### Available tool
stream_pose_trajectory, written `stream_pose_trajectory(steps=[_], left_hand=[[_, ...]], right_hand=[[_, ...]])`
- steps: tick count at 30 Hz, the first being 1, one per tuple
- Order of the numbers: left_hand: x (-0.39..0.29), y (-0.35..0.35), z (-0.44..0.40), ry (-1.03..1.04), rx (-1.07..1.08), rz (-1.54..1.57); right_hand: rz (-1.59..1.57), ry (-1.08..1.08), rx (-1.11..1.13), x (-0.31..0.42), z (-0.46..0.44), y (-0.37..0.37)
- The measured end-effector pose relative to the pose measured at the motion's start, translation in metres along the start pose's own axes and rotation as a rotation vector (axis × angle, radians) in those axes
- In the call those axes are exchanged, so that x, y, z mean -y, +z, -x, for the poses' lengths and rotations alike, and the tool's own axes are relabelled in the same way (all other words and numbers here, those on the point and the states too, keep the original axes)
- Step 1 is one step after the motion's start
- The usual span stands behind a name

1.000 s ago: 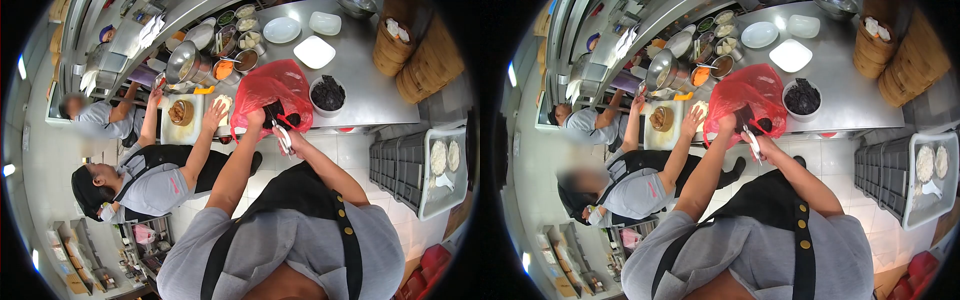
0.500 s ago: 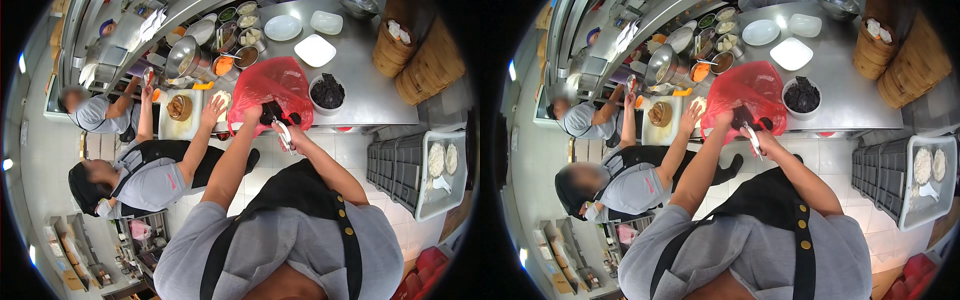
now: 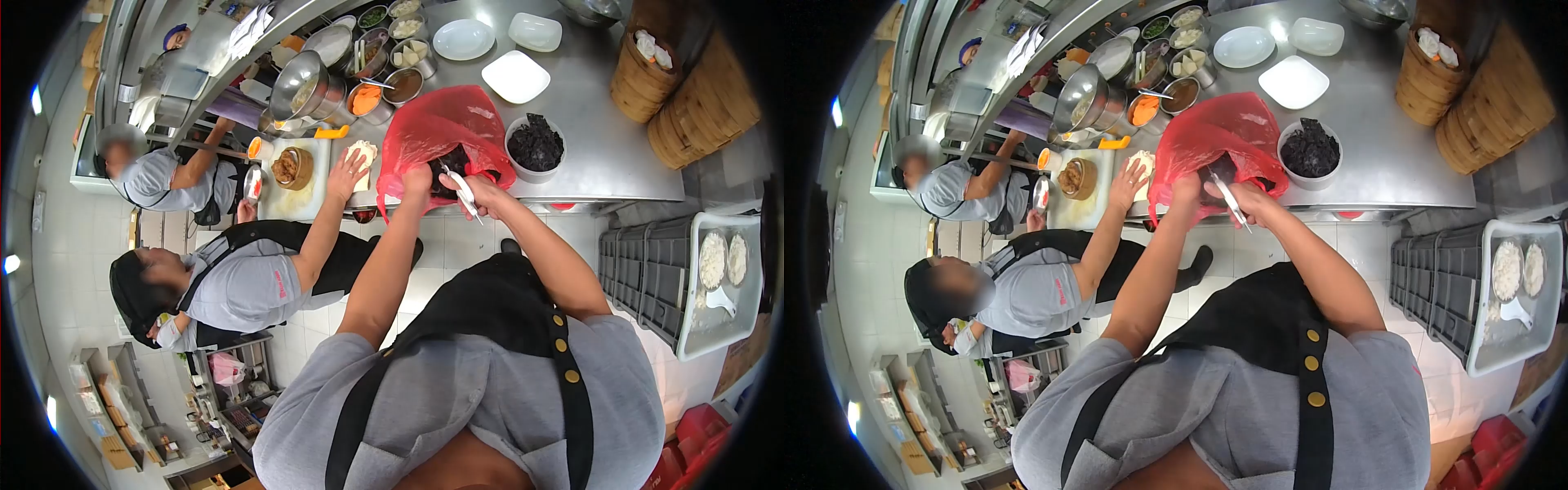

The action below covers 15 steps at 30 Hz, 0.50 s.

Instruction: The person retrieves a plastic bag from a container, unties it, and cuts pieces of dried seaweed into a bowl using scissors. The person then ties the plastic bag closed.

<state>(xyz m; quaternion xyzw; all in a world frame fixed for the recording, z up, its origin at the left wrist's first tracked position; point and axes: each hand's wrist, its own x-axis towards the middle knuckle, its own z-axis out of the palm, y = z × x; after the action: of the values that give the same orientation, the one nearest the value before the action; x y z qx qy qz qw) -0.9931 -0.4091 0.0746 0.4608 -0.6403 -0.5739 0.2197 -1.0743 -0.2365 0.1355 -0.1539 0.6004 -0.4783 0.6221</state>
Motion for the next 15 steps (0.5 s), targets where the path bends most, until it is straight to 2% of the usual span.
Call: stream_pose_trajectory(steps=[2, 4, 6, 8, 11, 13, 15], left_hand=[[-0.035, -0.015, -0.001, -0.345, 0.120, -0.081], [-0.067, -0.033, -0.009, -0.293, 0.217, -0.087], [-0.066, -0.047, -0.033, -0.317, 0.271, -0.083], [-0.044, -0.058, -0.064, -0.410, 0.293, -0.071], [-0.019, -0.032, -0.012, -0.164, -0.102, -0.008], [-0.010, -0.016, 0.009, 0.082, -0.229, -0.297], [-0.006, 0.000, 0.013, 0.138, -0.316, -0.369]], right_hand=[[-0.054, -0.047, 0.005, -0.001, -0.004, -0.003], [-0.007, -0.061, 0.096, 0.002, 0.010, -0.012], [0.055, -0.058, 0.174, 0.001, 0.015, -0.021], [0.034, -0.051, 0.150, 0.001, 0.015, -0.021], [0.045, -0.016, 0.145, 0.002, 0.010, -0.020], [0.036, -0.009, 0.126, -0.002, 0.006, -0.017], [0.163, 0.067, 0.136, -0.005, -0.003, -0.018]])
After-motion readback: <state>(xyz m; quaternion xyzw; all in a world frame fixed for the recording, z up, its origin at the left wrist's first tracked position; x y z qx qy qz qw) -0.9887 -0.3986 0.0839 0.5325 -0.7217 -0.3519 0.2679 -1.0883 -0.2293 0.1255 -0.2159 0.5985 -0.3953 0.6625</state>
